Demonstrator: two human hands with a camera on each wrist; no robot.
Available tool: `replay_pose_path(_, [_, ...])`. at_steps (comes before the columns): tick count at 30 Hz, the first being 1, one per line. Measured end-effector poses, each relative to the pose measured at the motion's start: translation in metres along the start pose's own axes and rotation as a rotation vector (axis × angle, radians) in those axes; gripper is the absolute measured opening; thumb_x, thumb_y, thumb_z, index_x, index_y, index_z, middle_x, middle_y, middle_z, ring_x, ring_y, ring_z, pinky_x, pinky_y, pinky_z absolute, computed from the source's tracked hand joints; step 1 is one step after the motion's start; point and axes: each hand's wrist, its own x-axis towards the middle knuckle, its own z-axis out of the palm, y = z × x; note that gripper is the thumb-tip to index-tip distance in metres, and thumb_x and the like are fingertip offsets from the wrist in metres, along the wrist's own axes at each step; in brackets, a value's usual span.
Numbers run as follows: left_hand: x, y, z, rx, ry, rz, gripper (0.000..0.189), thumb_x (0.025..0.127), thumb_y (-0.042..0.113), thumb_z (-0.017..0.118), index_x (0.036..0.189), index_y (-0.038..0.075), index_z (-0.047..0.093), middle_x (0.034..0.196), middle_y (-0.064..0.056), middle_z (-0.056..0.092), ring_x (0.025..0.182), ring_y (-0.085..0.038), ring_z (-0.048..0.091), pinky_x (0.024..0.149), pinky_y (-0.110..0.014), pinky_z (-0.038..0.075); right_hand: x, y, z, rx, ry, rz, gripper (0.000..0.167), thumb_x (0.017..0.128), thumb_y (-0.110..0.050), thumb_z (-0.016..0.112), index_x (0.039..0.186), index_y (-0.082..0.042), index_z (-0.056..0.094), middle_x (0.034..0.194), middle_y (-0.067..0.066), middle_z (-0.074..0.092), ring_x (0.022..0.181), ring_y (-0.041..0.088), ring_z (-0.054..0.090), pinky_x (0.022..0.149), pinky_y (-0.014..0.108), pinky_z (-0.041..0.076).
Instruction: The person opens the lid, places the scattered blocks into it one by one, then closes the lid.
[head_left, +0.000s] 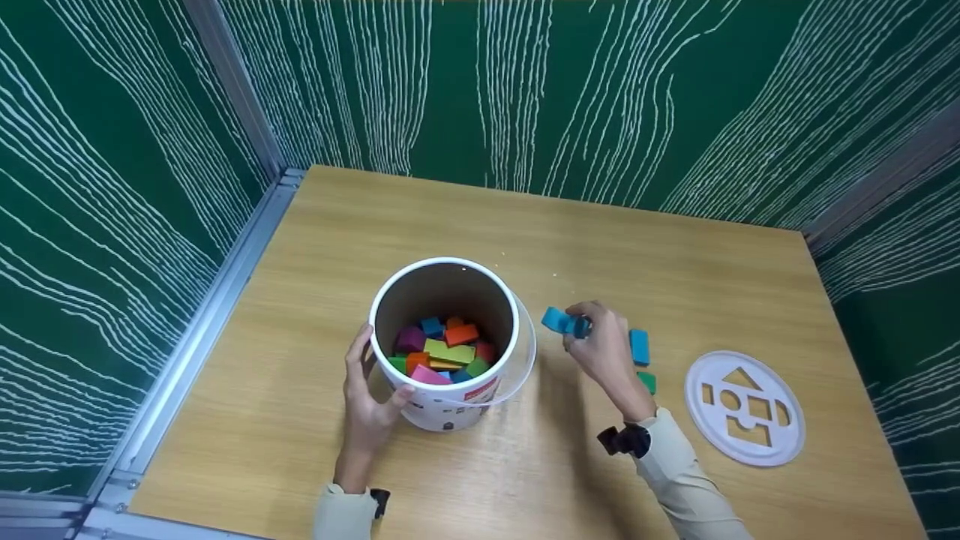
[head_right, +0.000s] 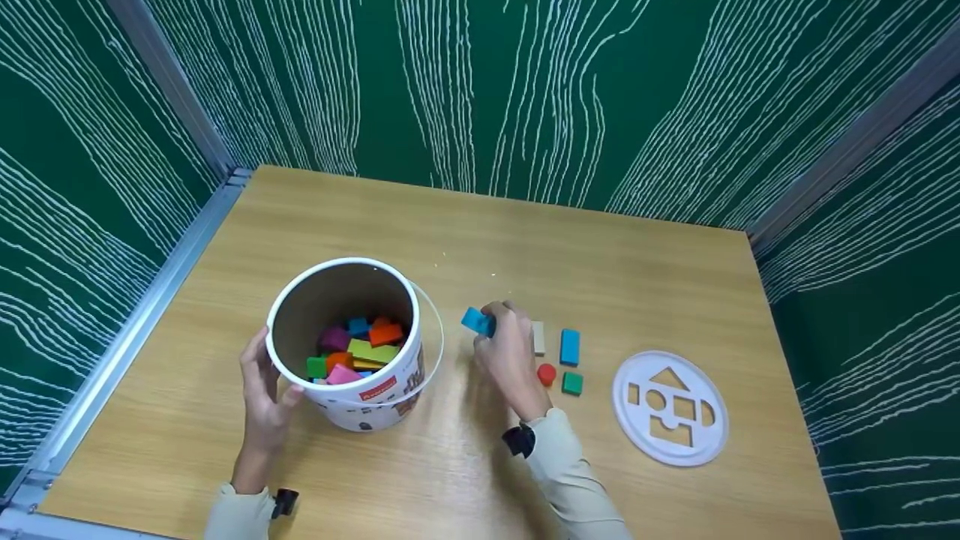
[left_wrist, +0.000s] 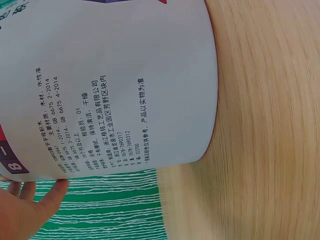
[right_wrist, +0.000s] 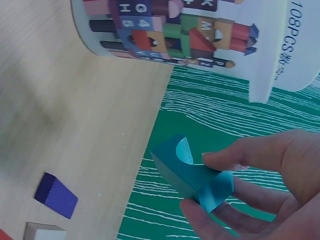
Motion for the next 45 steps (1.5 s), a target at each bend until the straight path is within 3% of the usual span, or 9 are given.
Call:
replay_pose_path(3, [0.002, 0.011, 0.000, -0.001, 0.001, 0.012, 0.081, 0.071, 0.008, 0.067, 0.139, -0.006, 0.026, 0.147, -0.019, 0.032, 0.133, -0.033, 0.031, 0.107, -0.028, 0.032, 0.000, -0.004, -0.003, 0.002, 0.008, -0.011, 0.027, 0.073, 0.005, 0.069, 0.101, 0.005, 0.068, 0.104, 0.021, 0.064, 0.095, 0.036, 0.061, 0.082, 0.051, 0.052])
replay_pose_path(8, [0.001, 0.005, 0.000, -0.004, 0.003, 0.014, 0.082, 0.072, 0.009, 0.068, 0.141, -0.003, 0.026, 0.148, -0.017, 0.031, 0.134, -0.029, 0.031, 0.107, -0.028, 0.032, -0.001, -0.011, -0.008, 0.015, 0.016, -0.026, 0.026, 0.075, 0.005, 0.067, 0.101, 0.004, 0.068, 0.104, 0.020, 0.064, 0.090, 0.034, 0.061, 0.078, 0.048, 0.054])
replay_pose_path(12, [-0.001, -0.008, 0.000, 0.003, 0.002, 0.007, 0.085, 0.070, 0.007, 0.067, 0.143, -0.002, 0.025, 0.149, -0.018, 0.030, 0.135, -0.027, 0.030, 0.108, -0.027, 0.031, -0.002, -0.018, -0.013, 0.030, 0.030, -0.047, 0.026, 0.075, 0.005, 0.067, 0.101, 0.004, 0.069, 0.103, 0.019, 0.063, 0.089, 0.033, 0.061, 0.076, 0.048, 0.054])
replay_pose_path(15, [-0.004, -0.026, -0.001, -0.001, 0.003, 0.010, 0.087, 0.070, 0.009, 0.069, 0.145, 0.005, 0.026, 0.151, -0.010, 0.030, 0.136, -0.025, 0.029, 0.108, -0.030, 0.031, -0.003, -0.023, -0.015, 0.042, 0.054, -0.076, 0.026, 0.073, 0.007, 0.067, 0.099, 0.004, 0.069, 0.102, 0.018, 0.063, 0.089, 0.034, 0.062, 0.075, 0.048, 0.055])
replay_pose_path(18, [-0.004, -0.031, -0.001, -0.005, 0.003, 0.016, 0.086, 0.072, 0.015, 0.070, 0.146, 0.010, 0.026, 0.151, -0.006, 0.030, 0.136, -0.024, 0.029, 0.108, -0.033, 0.032, -0.003, -0.027, -0.016, 0.050, 0.072, -0.098, 0.026, 0.073, 0.008, 0.066, 0.098, 0.005, 0.069, 0.101, 0.018, 0.063, 0.088, 0.033, 0.062, 0.074, 0.047, 0.056])
replay_pose_path(23, [-0.004, -0.029, 0.000, 0.005, 0.008, 0.026, 0.085, 0.073, 0.021, 0.071, 0.146, 0.011, 0.028, 0.150, -0.005, 0.031, 0.135, -0.025, 0.030, 0.107, -0.034, 0.034, -0.005, -0.033, -0.020, 0.067, 0.088, -0.118, 0.026, 0.071, 0.010, 0.066, 0.096, 0.006, 0.068, 0.100, 0.020, 0.062, 0.087, 0.035, 0.064, 0.071, 0.045, 0.056])
replay_pose_path(32, [-0.003, -0.026, 0.001, 0.018, 0.013, 0.008, 0.086, 0.068, 0.005, 0.067, 0.143, 0.000, 0.026, 0.149, -0.016, 0.030, 0.135, -0.026, 0.030, 0.107, -0.029, 0.032, -0.008, -0.044, -0.026, 0.064, 0.102, -0.150, 0.025, 0.072, 0.007, 0.068, 0.097, 0.004, 0.069, 0.099, 0.018, 0.062, 0.084, 0.032, 0.064, 0.069, 0.042, 0.057])
replay_pose_path(40, [-0.003, -0.027, 0.000, 0.012, 0.002, 0.011, 0.085, 0.072, 0.014, 0.070, 0.145, 0.011, 0.027, 0.151, -0.005, 0.031, 0.135, -0.025, 0.031, 0.107, -0.035, 0.034, -0.010, -0.051, -0.032, 0.081, 0.123, -0.179, 0.026, 0.071, 0.009, 0.067, 0.096, 0.003, 0.069, 0.097, 0.015, 0.062, 0.083, 0.030, 0.064, 0.069, 0.041, 0.057])
replay_pose_path(45, [-0.003, -0.024, 0.000, 0.017, 0.005, -0.005, 0.086, 0.070, 0.008, 0.069, 0.145, 0.006, 0.026, 0.151, -0.010, 0.030, 0.135, -0.028, 0.030, 0.107, -0.031, 0.033, -0.011, -0.056, -0.034, 0.076, 0.135, -0.191, 0.027, 0.071, 0.008, 0.068, 0.097, 0.002, 0.069, 0.098, 0.015, 0.063, 0.083, 0.030, 0.065, 0.069, 0.042, 0.057])
